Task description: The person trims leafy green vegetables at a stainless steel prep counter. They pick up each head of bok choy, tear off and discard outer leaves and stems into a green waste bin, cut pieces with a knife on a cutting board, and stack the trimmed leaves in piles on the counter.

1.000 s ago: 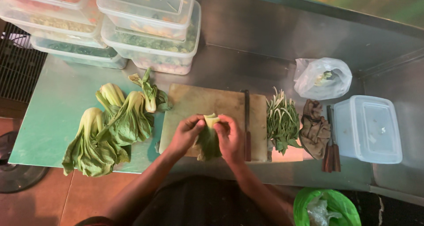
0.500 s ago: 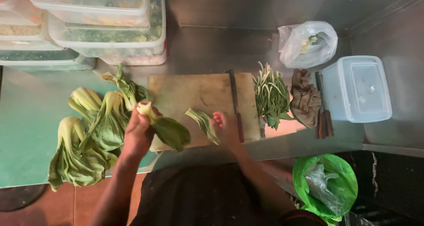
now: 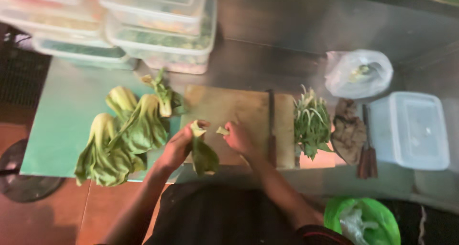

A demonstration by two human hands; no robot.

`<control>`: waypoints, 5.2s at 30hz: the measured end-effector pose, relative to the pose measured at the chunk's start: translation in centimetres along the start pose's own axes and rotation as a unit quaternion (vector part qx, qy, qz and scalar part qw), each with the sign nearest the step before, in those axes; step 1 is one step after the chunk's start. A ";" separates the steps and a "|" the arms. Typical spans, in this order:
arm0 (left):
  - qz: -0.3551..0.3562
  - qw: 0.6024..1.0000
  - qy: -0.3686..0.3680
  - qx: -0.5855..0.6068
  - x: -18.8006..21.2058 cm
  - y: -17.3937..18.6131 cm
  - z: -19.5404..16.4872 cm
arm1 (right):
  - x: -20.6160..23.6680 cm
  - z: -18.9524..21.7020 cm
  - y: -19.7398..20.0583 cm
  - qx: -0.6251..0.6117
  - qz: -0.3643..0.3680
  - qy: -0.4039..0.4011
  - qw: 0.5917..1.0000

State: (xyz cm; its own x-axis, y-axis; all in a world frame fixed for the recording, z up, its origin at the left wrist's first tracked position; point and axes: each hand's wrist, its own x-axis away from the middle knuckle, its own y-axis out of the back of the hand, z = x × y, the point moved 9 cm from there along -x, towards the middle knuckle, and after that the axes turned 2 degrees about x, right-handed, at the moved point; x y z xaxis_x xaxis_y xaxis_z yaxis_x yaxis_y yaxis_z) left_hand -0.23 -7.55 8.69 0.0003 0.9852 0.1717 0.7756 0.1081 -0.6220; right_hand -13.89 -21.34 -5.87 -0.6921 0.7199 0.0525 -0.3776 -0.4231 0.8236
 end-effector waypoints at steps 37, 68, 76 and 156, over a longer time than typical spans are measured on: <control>-0.137 0.879 -0.263 -0.374 3.9 -0.3 -2.1 | 4.5 15.0 5.0 -0.376 0.052 0.044 0.924; -0.338 0.928 -0.060 -0.143 13.4 19.8 3.4 | -16.4 34.1 -14.9 -0.019 0.115 0.348 0.930; -0.359 0.913 -0.055 -0.185 12.3 21.9 4.0 | -8.8 28.6 -10.8 0.011 0.039 0.397 0.917; 0.119 0.611 0.168 -0.764 -14.9 0.2 19.6 | 20.1 -7.7 -2.3 -0.004 0.064 -0.343 0.937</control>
State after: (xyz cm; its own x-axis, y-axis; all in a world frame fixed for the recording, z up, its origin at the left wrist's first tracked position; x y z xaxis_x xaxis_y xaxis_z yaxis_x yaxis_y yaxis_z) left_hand -12.39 -19.55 -8.95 0.1586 0.8382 0.5218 0.4117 -0.5365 0.7367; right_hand -31.63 -10.10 -11.08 -0.1750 0.8463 0.5031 -0.3252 -0.5320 0.7818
